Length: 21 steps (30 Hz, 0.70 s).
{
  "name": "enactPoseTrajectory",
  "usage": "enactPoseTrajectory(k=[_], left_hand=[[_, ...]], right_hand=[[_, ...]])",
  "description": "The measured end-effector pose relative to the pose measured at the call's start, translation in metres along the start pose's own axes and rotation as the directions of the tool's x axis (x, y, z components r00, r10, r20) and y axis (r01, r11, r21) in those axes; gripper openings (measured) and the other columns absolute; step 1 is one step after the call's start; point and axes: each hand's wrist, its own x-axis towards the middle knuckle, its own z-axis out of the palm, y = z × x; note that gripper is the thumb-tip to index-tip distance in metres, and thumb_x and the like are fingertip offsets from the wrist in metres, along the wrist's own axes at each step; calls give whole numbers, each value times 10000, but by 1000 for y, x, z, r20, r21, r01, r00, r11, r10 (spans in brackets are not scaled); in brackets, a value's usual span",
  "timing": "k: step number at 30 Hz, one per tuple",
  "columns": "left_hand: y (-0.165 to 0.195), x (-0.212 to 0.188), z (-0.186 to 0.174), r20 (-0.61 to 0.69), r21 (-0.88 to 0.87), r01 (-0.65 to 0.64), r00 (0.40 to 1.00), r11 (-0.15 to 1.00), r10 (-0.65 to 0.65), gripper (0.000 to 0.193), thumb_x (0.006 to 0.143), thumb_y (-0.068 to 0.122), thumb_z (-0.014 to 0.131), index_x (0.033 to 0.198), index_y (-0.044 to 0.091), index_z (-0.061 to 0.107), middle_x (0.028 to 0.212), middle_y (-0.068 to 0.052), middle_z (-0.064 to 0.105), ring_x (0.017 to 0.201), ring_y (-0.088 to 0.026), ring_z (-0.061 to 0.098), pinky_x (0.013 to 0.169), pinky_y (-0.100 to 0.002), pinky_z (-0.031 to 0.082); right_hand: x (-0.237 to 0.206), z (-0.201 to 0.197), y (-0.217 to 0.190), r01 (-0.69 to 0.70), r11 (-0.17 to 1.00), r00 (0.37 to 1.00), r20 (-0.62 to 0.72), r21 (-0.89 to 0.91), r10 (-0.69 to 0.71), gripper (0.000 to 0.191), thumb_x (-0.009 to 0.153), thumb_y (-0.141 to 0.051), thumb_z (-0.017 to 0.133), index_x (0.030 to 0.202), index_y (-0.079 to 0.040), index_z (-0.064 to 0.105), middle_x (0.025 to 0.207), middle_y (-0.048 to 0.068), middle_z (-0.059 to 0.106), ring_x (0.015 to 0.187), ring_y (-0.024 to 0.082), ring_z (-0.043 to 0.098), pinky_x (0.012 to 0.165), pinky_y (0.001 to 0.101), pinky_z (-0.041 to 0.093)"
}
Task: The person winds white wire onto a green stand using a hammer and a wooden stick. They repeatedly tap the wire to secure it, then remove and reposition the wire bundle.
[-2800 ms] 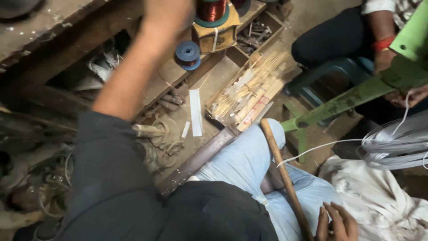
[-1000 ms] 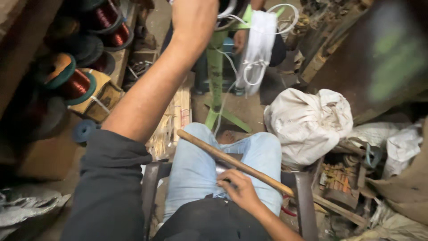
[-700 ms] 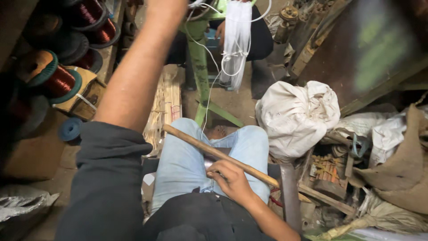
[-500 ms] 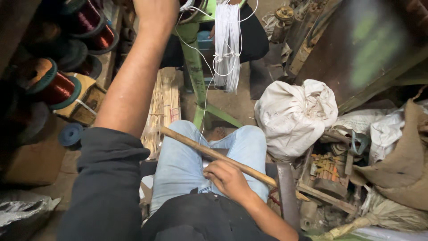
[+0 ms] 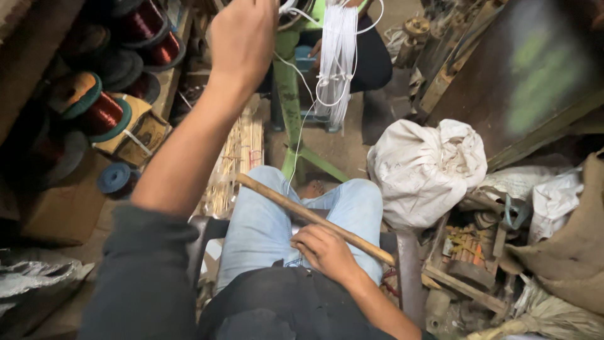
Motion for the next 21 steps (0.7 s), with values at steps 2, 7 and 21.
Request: enactPoseTrajectory(k=[2,7,21], left_hand=[[12,-15,-57,35,-41,21,999,999,-20,106,1016,44,611,1119,67,624,950,-137,624,793,-316,659,652,-404,529],[-21,-38,-153,-216,69,-34,975,997,48,77,996,67,674,996,48,599,965,-132,617,831,-290,584,723,-370,474],[-55,-64,-60,141,-464,245,969,851,-202,256,1035,241,754,1165,75,609,957,-108,635,766,-306,686,675,-411,555]], right_hand=[[-1,1,0,29,1000,999,-43,-3,-29,151,854,-79,758,999,-63,717,979,98,702,926,308,693,806,405,554],[3,-2,-4,-132,989,975,-173,62,141,150,838,-49,804,974,-65,744,954,96,709,816,235,718,701,339,577],[146,-94,-31,242,930,760,-543,-275,-358,225,931,76,812,1087,1,668,1121,182,744,1030,263,758,891,355,628]])
